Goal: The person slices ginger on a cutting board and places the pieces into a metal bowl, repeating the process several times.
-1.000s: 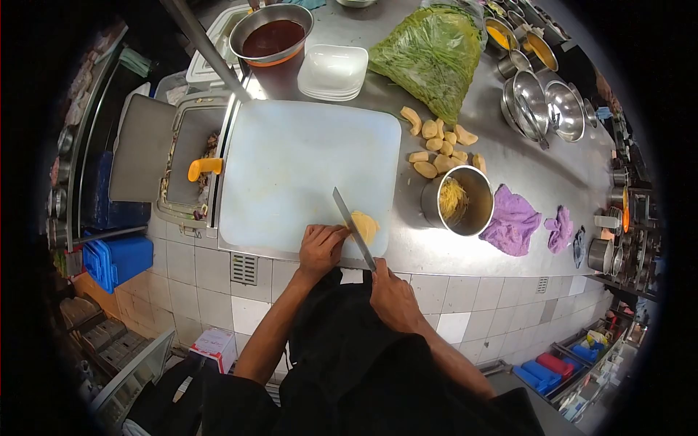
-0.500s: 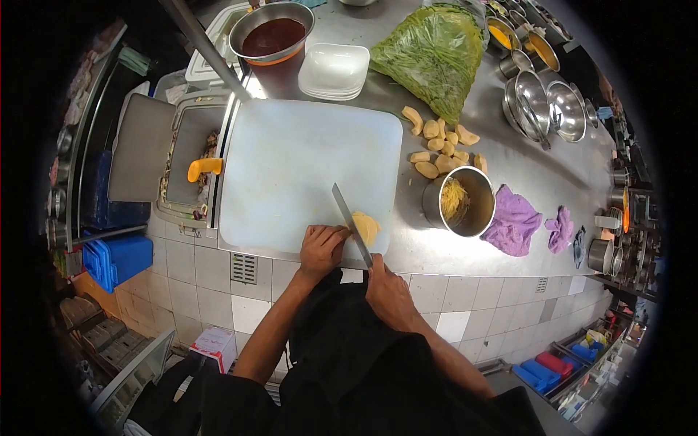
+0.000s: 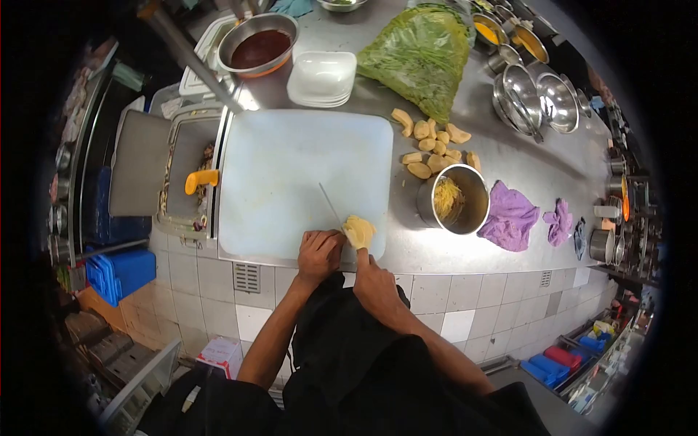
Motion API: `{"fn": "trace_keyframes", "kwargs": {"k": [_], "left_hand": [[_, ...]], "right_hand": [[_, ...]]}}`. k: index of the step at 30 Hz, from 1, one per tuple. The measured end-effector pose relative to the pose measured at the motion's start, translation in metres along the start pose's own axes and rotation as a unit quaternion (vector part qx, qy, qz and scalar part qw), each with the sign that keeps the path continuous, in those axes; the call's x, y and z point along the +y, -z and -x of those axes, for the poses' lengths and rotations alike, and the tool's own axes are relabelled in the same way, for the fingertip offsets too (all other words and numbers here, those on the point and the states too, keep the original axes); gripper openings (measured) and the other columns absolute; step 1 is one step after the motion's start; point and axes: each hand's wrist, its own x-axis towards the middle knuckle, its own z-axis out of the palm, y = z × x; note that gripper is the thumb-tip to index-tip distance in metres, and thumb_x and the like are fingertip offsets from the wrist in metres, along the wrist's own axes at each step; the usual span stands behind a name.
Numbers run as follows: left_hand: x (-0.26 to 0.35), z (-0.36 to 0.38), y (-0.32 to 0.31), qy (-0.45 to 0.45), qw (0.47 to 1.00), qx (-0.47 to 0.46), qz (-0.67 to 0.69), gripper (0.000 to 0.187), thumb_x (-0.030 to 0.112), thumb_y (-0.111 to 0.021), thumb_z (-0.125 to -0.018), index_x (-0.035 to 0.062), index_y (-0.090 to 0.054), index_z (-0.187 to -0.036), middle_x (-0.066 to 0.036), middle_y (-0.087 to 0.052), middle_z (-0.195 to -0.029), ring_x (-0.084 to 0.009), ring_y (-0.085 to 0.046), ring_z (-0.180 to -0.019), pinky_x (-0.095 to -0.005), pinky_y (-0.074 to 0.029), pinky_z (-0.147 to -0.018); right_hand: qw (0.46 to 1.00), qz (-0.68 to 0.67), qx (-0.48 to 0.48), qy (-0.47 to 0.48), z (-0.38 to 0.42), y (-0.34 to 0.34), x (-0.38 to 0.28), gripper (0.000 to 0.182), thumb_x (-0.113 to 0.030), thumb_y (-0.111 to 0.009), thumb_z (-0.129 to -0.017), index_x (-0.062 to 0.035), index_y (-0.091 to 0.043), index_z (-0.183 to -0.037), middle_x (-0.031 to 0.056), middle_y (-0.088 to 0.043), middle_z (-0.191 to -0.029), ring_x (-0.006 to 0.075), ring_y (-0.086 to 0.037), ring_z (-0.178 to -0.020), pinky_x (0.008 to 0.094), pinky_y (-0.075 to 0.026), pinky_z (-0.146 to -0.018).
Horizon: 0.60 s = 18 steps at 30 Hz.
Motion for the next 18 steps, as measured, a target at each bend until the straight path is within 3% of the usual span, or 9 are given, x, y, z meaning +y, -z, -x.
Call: {"fn": "trace_keyframes", "kwargs": {"k": [7, 9, 10, 14, 18], "left_hand": [[-0.001, 0.000, -0.006, -0.001, 1.000, 0.004, -0.002, 0.024, -0.001, -0.074, -0.073, 0.0064, -0.067, -0.095, -0.008, -0.069, -0.098, -0.0261, -0.066, -0.085, -0.0381, -0.047, -0.078], [-0.003, 0.003, -0.007, 0.009, 1.000, 0.007, 0.003, 0.023, 0.001, -0.073, -0.073, 0.0051, -0.067, -0.095, -0.009, -0.069, -0.098, -0.0285, -0.065, -0.085, -0.0392, -0.047, -0.077], [-0.005, 0.004, -0.006, 0.005, 1.000, 0.004, 0.003, 0.023, 0.001, -0.073, -0.073, 0.0051, -0.067, -0.095, -0.009, -0.069, -0.098, -0.0285, -0.065, -0.085, -0.0392, -0.047, -0.077], [-0.005, 0.003, -0.002, 0.040, 0.998, -0.001, 0.058, 0.019, 0.018, -0.070, -0.080, 0.0020, -0.066, -0.089, -0.013, -0.066, -0.089, -0.0328, -0.061, -0.079, -0.0414, -0.045, -0.075], [0.001, -0.005, 0.001, 0.097, 0.991, 0.002, 0.089, 0.036, 0.036, -0.064, -0.088, 0.0000, -0.064, -0.083, -0.014, -0.061, -0.079, -0.0339, -0.057, -0.074, -0.0425, -0.041, -0.070]], "right_hand": [[0.993, 0.049, 0.098, 0.052, -0.006, 0.002, 0.006, 0.024, -0.012, -0.060, -0.092, -0.0013, -0.053, -0.111, 0.0174, -0.063, -0.101, 0.0373, -0.069, -0.089, 0.0498, -0.052, -0.074], [0.994, -0.070, 0.069, 0.048, -0.005, 0.010, 0.008, 0.031, -0.023, -0.065, -0.096, -0.0016, -0.054, -0.117, 0.0158, -0.068, -0.104, 0.0360, -0.067, -0.099, 0.0493, -0.048, -0.086], [0.994, -0.072, 0.073, 0.046, -0.005, 0.011, 0.007, 0.031, -0.023, -0.065, -0.096, -0.0016, -0.054, -0.117, 0.0158, -0.068, -0.104, 0.0360, -0.067, -0.099, 0.0493, -0.048, -0.086], [0.992, -0.103, 0.049, 0.059, 0.000, 0.014, 0.007, 0.035, -0.027, -0.067, -0.097, -0.0034, -0.057, -0.121, 0.0141, -0.069, -0.107, 0.0340, -0.068, -0.094, 0.0476, -0.047, -0.085], [0.990, -0.106, 0.049, 0.080, -0.001, 0.019, 0.007, 0.034, -0.026, -0.068, -0.096, -0.0047, -0.059, -0.122, 0.0134, -0.070, -0.107, 0.0325, -0.068, -0.090, 0.0460, -0.047, -0.085]]}}
